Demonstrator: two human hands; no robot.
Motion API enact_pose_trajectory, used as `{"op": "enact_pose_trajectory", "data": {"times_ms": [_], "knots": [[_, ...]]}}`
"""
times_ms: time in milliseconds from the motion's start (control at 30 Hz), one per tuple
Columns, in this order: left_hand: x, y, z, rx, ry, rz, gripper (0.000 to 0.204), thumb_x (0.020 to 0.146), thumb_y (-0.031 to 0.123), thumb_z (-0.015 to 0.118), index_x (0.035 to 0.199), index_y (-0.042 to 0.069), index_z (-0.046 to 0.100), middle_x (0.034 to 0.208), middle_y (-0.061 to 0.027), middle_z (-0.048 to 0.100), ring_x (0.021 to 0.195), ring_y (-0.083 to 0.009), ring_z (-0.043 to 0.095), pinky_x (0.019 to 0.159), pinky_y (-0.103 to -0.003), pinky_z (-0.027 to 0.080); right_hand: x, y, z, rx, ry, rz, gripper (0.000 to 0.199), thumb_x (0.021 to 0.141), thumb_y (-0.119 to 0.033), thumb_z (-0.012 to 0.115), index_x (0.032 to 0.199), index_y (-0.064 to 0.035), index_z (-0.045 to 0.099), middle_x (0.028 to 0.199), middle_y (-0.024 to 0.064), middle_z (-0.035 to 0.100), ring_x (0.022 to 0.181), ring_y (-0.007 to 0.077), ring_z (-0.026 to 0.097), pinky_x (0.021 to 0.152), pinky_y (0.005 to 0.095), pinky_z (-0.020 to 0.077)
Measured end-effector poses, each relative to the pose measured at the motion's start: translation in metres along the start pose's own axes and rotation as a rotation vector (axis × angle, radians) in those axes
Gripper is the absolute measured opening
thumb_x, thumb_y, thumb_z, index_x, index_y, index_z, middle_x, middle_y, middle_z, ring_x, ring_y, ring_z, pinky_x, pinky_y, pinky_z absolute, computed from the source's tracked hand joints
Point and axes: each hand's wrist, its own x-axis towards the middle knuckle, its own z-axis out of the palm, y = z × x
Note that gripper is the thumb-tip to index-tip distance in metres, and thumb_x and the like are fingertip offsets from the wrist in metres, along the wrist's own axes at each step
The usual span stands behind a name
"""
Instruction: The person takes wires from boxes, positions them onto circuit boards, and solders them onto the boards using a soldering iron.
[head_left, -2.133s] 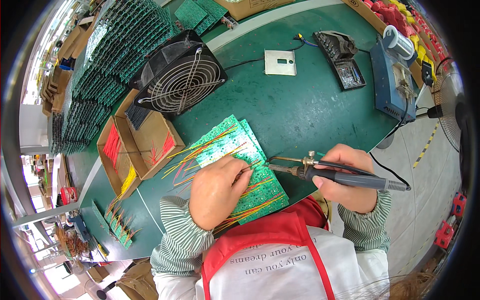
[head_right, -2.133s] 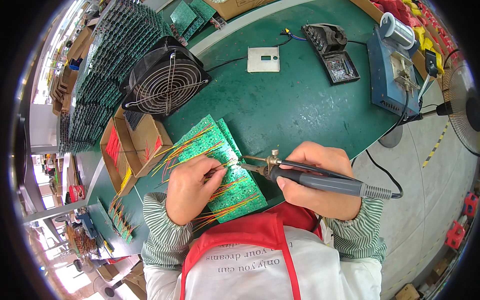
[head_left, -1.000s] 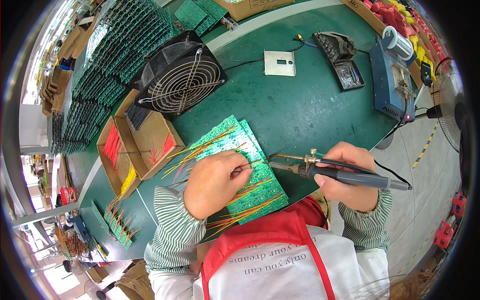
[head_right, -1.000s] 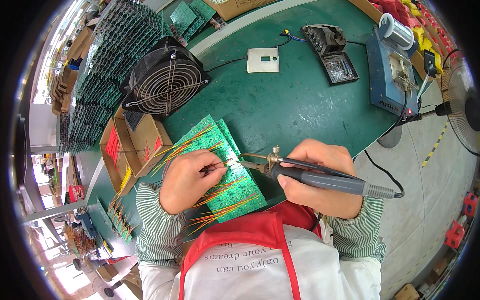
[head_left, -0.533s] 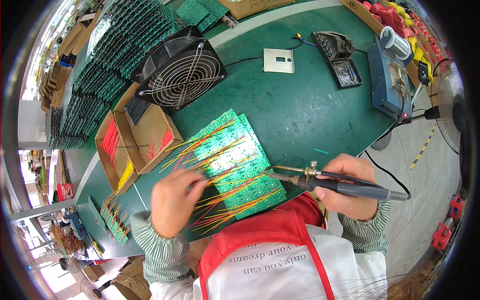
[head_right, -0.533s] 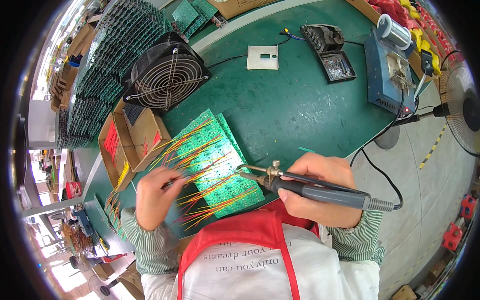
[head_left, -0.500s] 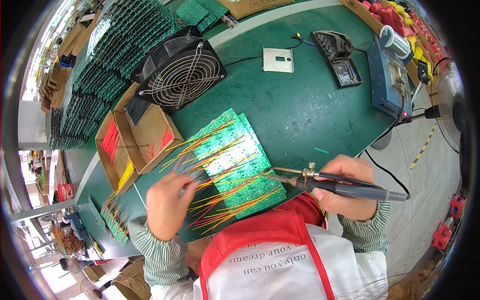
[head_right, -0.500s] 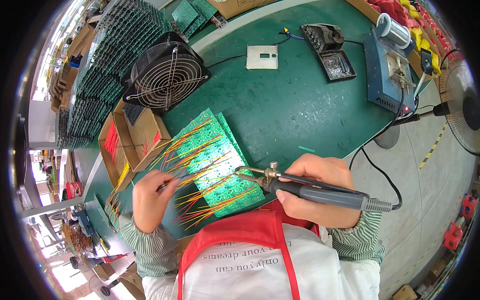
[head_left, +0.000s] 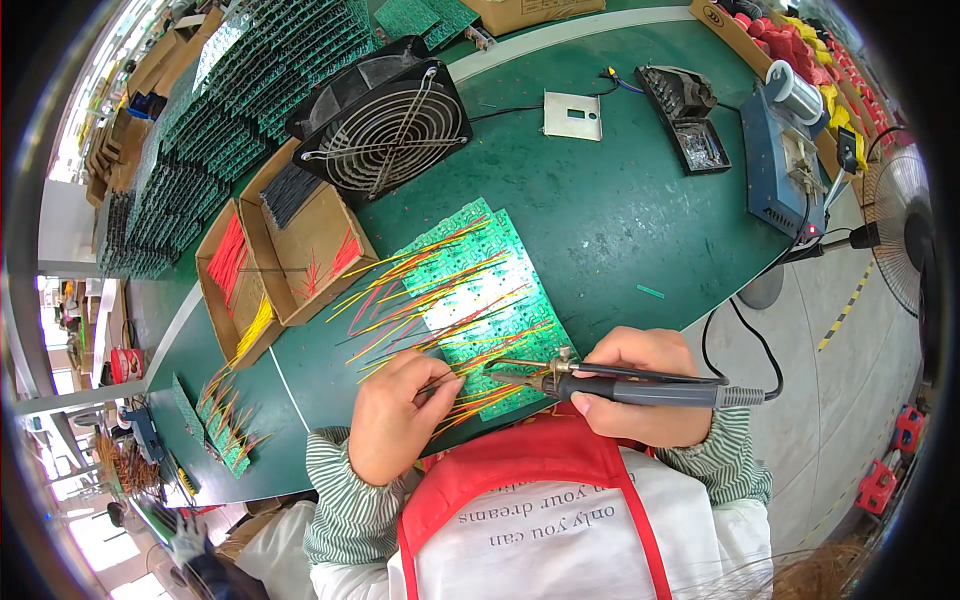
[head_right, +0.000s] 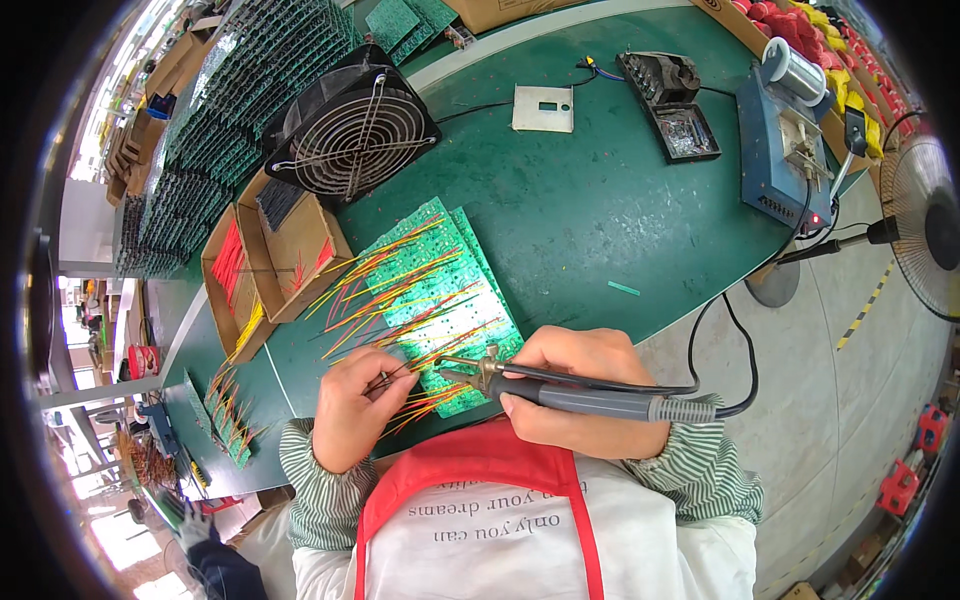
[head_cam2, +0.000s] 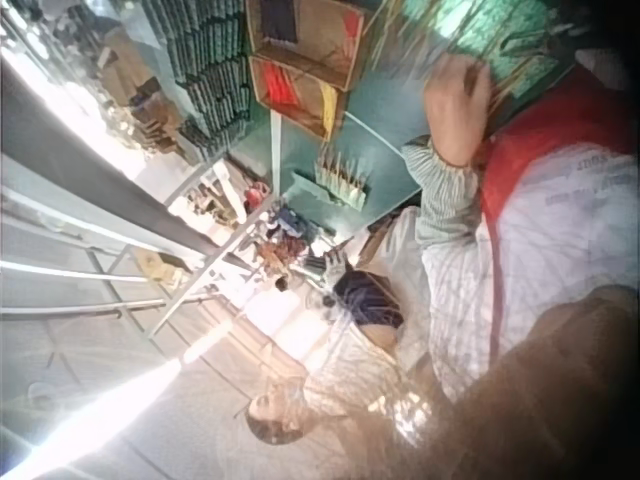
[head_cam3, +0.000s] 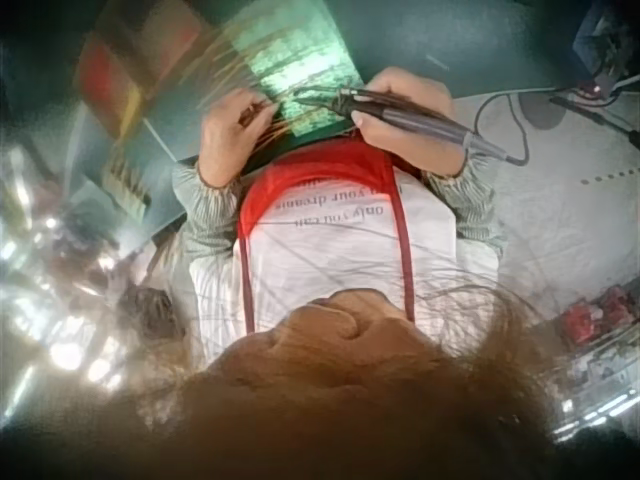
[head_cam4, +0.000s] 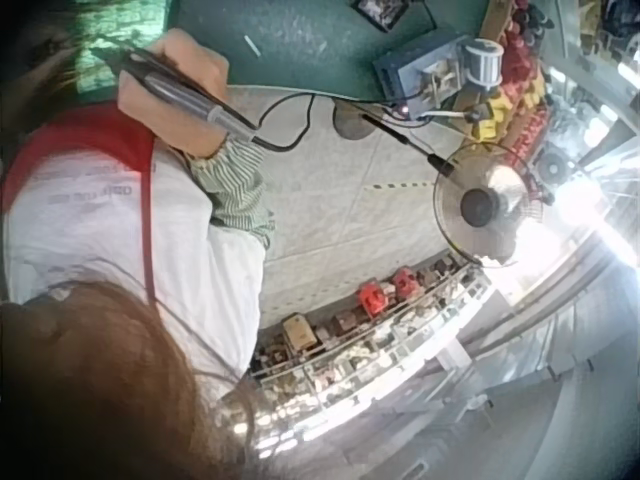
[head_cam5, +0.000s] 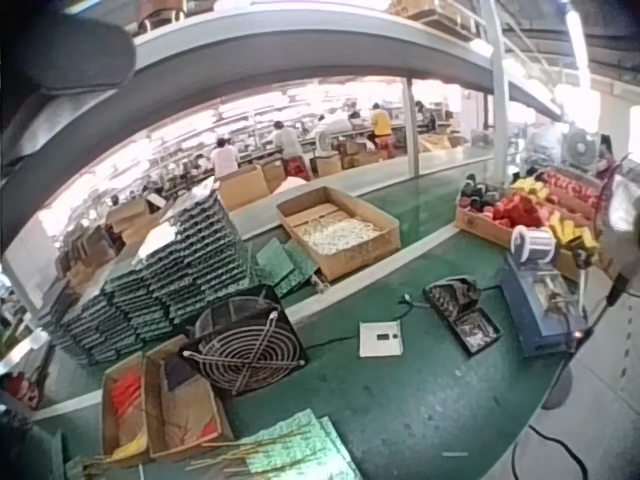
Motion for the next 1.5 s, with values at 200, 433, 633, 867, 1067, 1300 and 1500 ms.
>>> {"op": "enact_pose_trajectory", "data": {"times_ms": [200,433,633,867,1067,1300,1500], "knots": [[0.004,-0.003,0.002,0.002,-0.003,0.07,0.01,0.075,0.002,0.071,0.078,-0.001,0.062,0.071,-0.006,0.056,0.055,-0.0118,0.049,0.049,-0.025,0.04,0.004,0.003,0.001,-0.003,-0.025,0.011,0.015,0.069,-0.007,0.071,0.076,-0.0022,0.059,0.059,0.0037,0.06,0.051,0.0093,0.056,0.048,0.0248,0.0427],[0.006,-0.007,0.002,0.007,-0.027,0.078,0.009,0.076,0.007,0.069,0.079,0.002,0.062,0.072,-0.0076,0.058,0.056,-0.0197,0.053,0.051,-0.031,0.043,0.008,0.006,0.002,-0.002,-0.055,0.034,0.016,0.069,-0.008,0.072,0.075,-0.0024,0.059,0.059,0.0044,0.059,0.05,0.0122,0.057,0.048,0.0254,0.0427],[0.007,-0.006,0.0,0.019,-0.046,0.084,0.01,0.075,0.003,0.071,0.078,0.0,0.062,0.071,-0.0063,0.057,0.056,-0.0131,0.05,0.049,-0.026,0.039,0.008,0.0,-0.003,-0.025,-0.052,0.026,0.016,0.069,-0.008,0.072,0.076,-0.0021,0.059,0.06,0.0042,0.059,0.05,0.0116,0.057,0.047,0.0248,0.0424],[0.002,-0.005,-0.023,0.133,0.144,0.089,0.009,0.078,0.008,0.068,0.082,0.002,0.064,0.074,-0.0109,0.062,0.064,-0.0248,0.061,0.057,-0.033,0.048,0.002,-0.001,-0.009,-0.038,-0.021,0.013,0.016,0.069,-0.008,0.072,0.076,-0.0013,0.059,0.057,0.003,0.058,0.049,0.0088,0.055,0.046,0.0235,0.0414],[-0.003,0.013,-0.02,0.209,0.194,0.204,0.011,0.076,0.009,0.07,0.081,0.002,0.064,0.072,-0.0104,0.061,0.062,-0.0271,0.06,0.056,-0.035,0.047,0.001,0.002,-0.005,-0.031,-0.01,0.011,0.016,0.069,-0.008,0.071,0.076,-0.0015,0.059,0.057,0.0031,0.058,0.049,0.0085,0.055,0.046,0.0238,0.0417],[0.005,-0.007,0.0,0.159,0.009,0.198,0.012,0.073,0.006,0.073,0.079,0.002,0.063,0.077,-0.008,0.059,0.062,-0.0223,0.057,0.053,-0.031,0.044,0.003,0.005,-0.002,0.001,-0.025,0.01,0.016,0.069,-0.008,0.071,0.076,-0.0018,0.058,0.059,0.0036,0.059,0.05,0.0097,0.056,0.047,0.0244,0.0423],[0.01,-0.005,-0.002,0.043,-0.054,0.111,0.01,0.074,0.004,0.071,0.077,0.001,0.062,0.072,-0.0045,0.054,0.05,-0.0123,0.042,0.046,-0.026,0.033,0.007,0.009,0.001,-0.003,-0.037,0.014,0.016,0.069,-0.008,0.071,0.077,-0.0019,0.058,0.059,0.0042,0.059,0.05,0.0106,0.057,0.048,0.0248,0.043]]}}
